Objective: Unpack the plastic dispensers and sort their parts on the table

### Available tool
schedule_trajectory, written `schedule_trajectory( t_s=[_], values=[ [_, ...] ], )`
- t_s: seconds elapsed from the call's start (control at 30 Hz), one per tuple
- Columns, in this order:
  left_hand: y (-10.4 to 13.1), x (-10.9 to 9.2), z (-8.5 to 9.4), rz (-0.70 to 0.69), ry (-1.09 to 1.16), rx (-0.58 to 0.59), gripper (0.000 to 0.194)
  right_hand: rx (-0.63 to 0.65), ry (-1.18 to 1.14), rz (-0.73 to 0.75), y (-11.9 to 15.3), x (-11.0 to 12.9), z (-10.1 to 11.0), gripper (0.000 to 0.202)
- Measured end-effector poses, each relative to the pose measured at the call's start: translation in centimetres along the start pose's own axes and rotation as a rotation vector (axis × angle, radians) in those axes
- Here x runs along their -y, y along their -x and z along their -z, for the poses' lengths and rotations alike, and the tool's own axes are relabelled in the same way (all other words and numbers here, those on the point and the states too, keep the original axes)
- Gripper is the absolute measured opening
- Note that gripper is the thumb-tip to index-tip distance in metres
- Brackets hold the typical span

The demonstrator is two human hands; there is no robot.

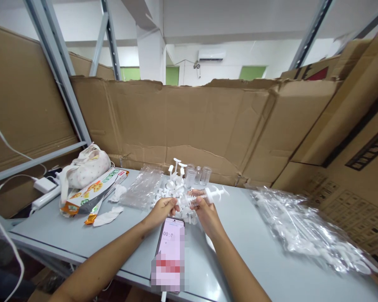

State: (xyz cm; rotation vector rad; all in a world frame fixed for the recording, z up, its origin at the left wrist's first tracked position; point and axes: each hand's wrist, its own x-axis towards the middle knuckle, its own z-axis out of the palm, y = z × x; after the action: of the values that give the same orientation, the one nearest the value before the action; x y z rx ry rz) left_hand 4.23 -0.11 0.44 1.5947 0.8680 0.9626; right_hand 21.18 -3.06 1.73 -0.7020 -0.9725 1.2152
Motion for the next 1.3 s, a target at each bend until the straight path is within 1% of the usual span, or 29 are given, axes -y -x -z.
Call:
schedule_trajectory(
  t_s=[0.07,0.17,0.27,0.33,0.37,0.4,0.5,0.57,0.6,0.67,0.77,0.83,0.87,0.9,0.97,1.0,1.07,1.13,1.2,1.3],
  values=[
    [-0.1,0.1,0.0,0.042,0.029,0.010,0.055,0.002,-0.018,-0.008,0.0,0.0,0.0,0.031],
    [-0.2,0.0,0.1,0.131,0.111,0.044,0.058,-0.005,-0.006,-0.004,0.0,-0.1,0.0,0.030],
    [-0.2,-0.5,0.3,0.314,0.314,0.180,0.057,0.002,0.006,-0.004,-0.1,-0.2,0.1,0.030],
    [-0.1,-0.7,0.4,0.395,0.371,0.241,0.059,0.002,0.005,0.002,-0.1,-0.2,0.2,0.030],
    [-0.1,-0.8,0.4,0.383,0.353,0.229,0.058,-0.001,0.007,0.007,-0.2,-0.2,0.2,0.030],
    [0.0,-0.8,0.4,0.330,0.313,0.190,0.055,-0.006,0.011,0.013,-0.2,-0.2,0.3,0.030],
    [0.1,-0.6,0.2,0.072,0.177,0.018,0.045,-0.024,0.020,0.024,-0.2,-0.1,0.2,0.028],
    [0.1,-0.4,0.0,-0.029,0.119,-0.042,0.040,-0.029,0.016,0.028,-0.3,0.0,0.2,0.028],
    [0.1,-0.3,0.0,-0.049,0.095,-0.049,0.037,-0.032,0.016,0.026,-0.3,-0.1,0.2,0.028],
    [0.0,-0.1,0.0,-0.046,0.053,-0.028,0.033,-0.042,0.017,0.017,-0.3,-0.1,0.2,0.030],
    [-0.2,0.1,0.2,0.025,0.027,0.004,0.044,-0.050,0.021,0.009,-0.2,-0.1,0.3,0.032],
    [-0.1,0.2,0.3,0.063,-0.014,-0.022,0.051,-0.049,0.025,0.017,-0.2,0.0,0.2,0.031],
    [0.0,0.1,0.4,0.056,-0.074,-0.050,0.051,-0.050,0.028,0.023,-0.2,0.1,0.2,0.031],
    [0.1,0.0,0.5,0.026,-0.167,-0.086,0.050,-0.053,0.032,0.030,-0.2,0.1,0.1,0.030],
    [0.3,-0.4,0.6,-0.088,-0.420,-0.159,0.042,-0.064,0.040,0.048,-0.2,0.2,0.1,0.030],
    [0.4,-0.5,0.7,-0.154,-0.553,-0.183,0.035,-0.073,0.045,0.058,-0.3,0.3,0.1,0.029],
    [0.4,-0.7,0.7,-0.252,-0.756,-0.192,0.020,-0.094,0.045,0.079,-0.3,0.2,0.2,0.027],
    [0.2,-0.7,0.8,-0.273,-0.857,-0.171,0.014,-0.112,0.044,0.085,-0.3,0.1,0.3,0.025],
    [-0.1,-0.5,0.9,-0.251,-0.897,-0.157,0.015,-0.104,0.032,0.052,-0.3,0.1,0.3,0.025],
    [-0.3,-0.3,1.0,-0.234,-0.891,-0.176,0.021,-0.045,-0.027,-0.037,-0.1,0.1,0.2,0.025]
  ],
)
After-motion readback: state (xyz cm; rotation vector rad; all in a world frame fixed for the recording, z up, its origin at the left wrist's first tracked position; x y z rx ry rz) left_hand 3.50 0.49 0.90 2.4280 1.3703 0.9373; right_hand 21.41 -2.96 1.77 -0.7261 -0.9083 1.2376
